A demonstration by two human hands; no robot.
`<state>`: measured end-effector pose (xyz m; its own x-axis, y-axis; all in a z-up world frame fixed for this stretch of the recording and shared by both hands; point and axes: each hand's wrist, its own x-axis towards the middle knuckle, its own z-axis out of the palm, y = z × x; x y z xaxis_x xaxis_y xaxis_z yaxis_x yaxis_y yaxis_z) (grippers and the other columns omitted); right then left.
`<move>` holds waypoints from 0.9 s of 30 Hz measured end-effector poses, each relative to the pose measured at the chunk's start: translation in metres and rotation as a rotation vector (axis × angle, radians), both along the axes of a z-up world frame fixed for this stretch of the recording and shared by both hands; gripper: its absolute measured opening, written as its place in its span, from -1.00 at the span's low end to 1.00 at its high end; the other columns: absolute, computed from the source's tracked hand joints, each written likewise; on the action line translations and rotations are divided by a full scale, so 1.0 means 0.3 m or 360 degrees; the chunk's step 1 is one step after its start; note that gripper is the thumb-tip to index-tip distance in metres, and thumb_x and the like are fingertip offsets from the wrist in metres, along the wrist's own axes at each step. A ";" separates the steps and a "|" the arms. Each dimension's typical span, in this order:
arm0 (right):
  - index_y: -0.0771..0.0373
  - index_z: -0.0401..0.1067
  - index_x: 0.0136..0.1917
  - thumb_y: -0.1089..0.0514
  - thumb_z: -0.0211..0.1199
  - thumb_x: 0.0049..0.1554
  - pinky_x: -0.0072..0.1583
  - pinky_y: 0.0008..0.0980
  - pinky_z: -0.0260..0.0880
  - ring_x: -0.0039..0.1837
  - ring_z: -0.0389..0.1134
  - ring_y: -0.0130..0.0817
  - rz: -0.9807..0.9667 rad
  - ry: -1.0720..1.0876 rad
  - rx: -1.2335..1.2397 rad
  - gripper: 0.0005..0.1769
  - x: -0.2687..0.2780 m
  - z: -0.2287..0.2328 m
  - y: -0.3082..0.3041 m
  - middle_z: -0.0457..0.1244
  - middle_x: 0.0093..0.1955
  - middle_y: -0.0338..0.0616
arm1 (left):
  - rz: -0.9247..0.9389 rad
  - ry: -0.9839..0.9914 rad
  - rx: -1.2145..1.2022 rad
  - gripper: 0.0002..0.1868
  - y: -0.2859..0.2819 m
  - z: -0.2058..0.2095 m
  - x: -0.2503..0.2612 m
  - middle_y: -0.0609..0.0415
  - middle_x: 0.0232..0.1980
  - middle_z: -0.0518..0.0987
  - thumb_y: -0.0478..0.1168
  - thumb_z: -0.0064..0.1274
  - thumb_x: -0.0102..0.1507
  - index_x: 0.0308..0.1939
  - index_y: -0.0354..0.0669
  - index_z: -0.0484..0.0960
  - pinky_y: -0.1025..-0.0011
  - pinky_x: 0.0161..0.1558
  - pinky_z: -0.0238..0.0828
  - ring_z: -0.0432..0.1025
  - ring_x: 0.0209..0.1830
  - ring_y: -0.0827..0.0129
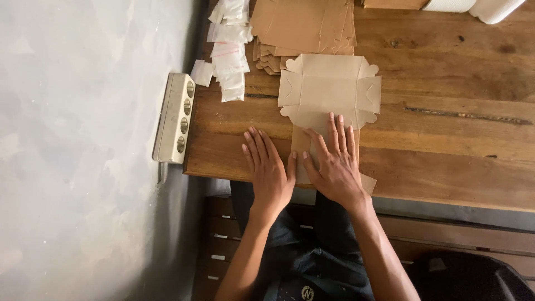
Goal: The person folds flat cardboard pieces along pre-scored lines to form box shapes. They repeatedly pick up a piece, fold the side flaps inward, and press the creases to set the shape. The person handles the cardboard by hand without using tools.
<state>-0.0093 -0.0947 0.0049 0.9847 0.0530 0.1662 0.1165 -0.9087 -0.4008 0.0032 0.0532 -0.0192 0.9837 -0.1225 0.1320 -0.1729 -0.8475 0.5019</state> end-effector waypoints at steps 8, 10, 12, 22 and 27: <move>-0.05 0.21 0.46 -0.09 0.06 0.25 0.58 0.13 -0.37 0.68 -0.23 0.16 -0.0011 -0.0024 -0.0016 -0.47 0.009 -0.009 -0.006 -0.13 0.64 0.27 | -0.0056 -0.0061 -0.0023 -0.15 -0.032 -0.033 0.130 -0.63 0.58 -0.25 -0.02 -0.15 0.44 0.52 -0.67 -0.13 -0.13 0.53 -0.57 -0.38 0.62 -0.40; -0.05 0.21 0.46 -0.10 0.06 0.25 0.59 0.11 -0.37 0.69 -0.23 0.14 -0.0013 -0.0014 -0.0020 -0.48 0.006 -0.015 -0.006 -0.12 0.64 0.25 | -0.0071 -0.0059 0.0005 -0.16 -0.041 -0.042 0.155 -0.63 0.58 -0.24 -0.03 -0.16 0.43 0.52 -0.66 -0.13 -0.13 0.53 -0.56 -0.37 0.62 -0.40; -0.06 0.21 0.46 -0.09 0.08 0.23 0.58 0.12 -0.36 0.69 -0.24 0.13 -0.0011 -0.0018 -0.0024 -0.46 0.005 -0.018 -0.005 -0.13 0.65 0.24 | -0.0040 -0.0060 0.0012 -0.16 -0.049 -0.037 0.175 -0.64 0.57 -0.24 -0.01 -0.17 0.44 0.51 -0.67 -0.12 -0.12 0.54 -0.52 -0.36 0.62 -0.40; -0.06 0.22 0.47 -0.09 0.10 0.22 0.58 0.13 -0.34 0.68 -0.20 0.16 -0.0015 -0.0024 -0.0036 -0.44 0.008 -0.020 -0.005 -0.11 0.64 0.25 | -0.0037 -0.0032 -0.0066 -0.13 -0.051 -0.013 0.163 -0.65 0.57 -0.21 -0.01 -0.11 0.40 0.51 -0.65 -0.12 -0.16 0.53 -0.53 -0.34 0.61 -0.42; -0.04 0.24 0.47 -0.08 0.11 0.23 0.58 0.13 -0.34 0.68 -0.20 0.17 -0.0023 -0.0040 -0.0044 -0.44 0.003 -0.017 -0.002 -0.11 0.64 0.25 | -0.0194 0.0071 -0.0157 -0.10 -0.029 0.032 0.054 -0.67 0.57 -0.30 -0.11 -0.04 0.38 0.52 -0.67 -0.18 -0.19 0.50 -0.59 -0.42 0.60 -0.46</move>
<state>-0.0083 -0.0952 -0.0003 0.9808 0.0439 0.1898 0.1133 -0.9211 -0.3724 0.0194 0.0444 -0.0096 0.9674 -0.2301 0.1057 -0.2472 -0.7677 0.5912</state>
